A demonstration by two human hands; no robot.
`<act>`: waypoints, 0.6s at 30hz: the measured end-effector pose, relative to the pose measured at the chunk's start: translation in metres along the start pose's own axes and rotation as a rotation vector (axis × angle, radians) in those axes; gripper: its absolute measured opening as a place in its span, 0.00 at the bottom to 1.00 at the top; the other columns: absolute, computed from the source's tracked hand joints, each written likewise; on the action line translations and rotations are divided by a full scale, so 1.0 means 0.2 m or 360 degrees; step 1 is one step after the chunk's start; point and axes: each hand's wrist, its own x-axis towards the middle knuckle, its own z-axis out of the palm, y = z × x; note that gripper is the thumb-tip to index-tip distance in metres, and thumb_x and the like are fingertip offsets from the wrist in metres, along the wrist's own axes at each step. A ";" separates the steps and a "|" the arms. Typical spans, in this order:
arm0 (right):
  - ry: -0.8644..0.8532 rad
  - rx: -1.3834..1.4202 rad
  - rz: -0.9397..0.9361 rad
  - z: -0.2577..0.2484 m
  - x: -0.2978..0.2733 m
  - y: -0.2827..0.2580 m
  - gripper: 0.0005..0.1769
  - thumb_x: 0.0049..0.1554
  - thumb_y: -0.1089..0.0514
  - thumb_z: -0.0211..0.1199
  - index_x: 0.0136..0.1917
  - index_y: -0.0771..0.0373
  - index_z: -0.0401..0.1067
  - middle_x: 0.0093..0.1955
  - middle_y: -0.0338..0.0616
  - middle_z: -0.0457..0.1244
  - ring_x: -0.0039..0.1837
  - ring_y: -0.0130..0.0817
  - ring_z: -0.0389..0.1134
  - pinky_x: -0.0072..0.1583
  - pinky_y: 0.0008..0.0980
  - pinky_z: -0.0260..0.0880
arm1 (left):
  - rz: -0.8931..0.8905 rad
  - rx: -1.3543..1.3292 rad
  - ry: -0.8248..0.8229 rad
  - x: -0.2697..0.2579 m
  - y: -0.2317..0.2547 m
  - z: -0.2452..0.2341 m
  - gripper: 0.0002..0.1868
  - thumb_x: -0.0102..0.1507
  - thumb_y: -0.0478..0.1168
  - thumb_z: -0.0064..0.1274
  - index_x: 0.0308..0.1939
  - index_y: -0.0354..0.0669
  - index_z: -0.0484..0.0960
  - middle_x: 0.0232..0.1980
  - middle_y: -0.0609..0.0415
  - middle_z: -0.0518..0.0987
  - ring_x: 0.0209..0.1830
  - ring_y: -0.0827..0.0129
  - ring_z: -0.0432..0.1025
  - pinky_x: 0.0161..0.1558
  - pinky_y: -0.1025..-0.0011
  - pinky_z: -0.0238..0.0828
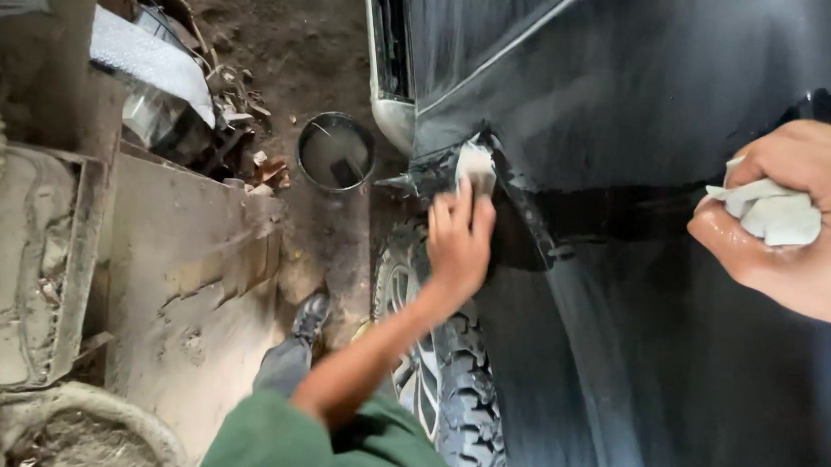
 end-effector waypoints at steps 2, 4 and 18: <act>0.0027 -0.0070 -0.0022 -0.02 0.03 -0.05 0.14 0.46 0.67 0.76 0.38 0.66 0.69 0.37 0.47 0.64 0.38 0.36 0.69 0.42 0.30 0.67 | -0.0330 -0.0231 -0.0304 -0.06 0.16 -0.17 0.33 0.68 0.59 0.49 0.71 0.45 0.71 0.52 0.41 0.74 0.56 0.48 0.70 0.54 0.54 0.68; 0.0016 -0.0095 0.0016 -0.02 0.03 -0.06 0.14 0.45 0.67 0.76 0.37 0.66 0.70 0.36 0.47 0.64 0.38 0.36 0.69 0.41 0.30 0.66 | -0.0443 -0.0191 -0.0320 0.10 0.04 -0.03 0.32 0.67 0.61 0.49 0.71 0.49 0.73 0.51 0.43 0.75 0.55 0.49 0.71 0.54 0.55 0.69; 0.0024 -0.0046 0.0048 -0.02 0.04 -0.11 0.13 0.44 0.67 0.76 0.38 0.67 0.71 0.37 0.46 0.65 0.37 0.36 0.69 0.39 0.30 0.66 | -0.0499 -0.0161 -0.0375 0.31 -0.08 0.07 0.30 0.69 0.59 0.47 0.70 0.50 0.75 0.54 0.39 0.75 0.55 0.45 0.71 0.54 0.54 0.69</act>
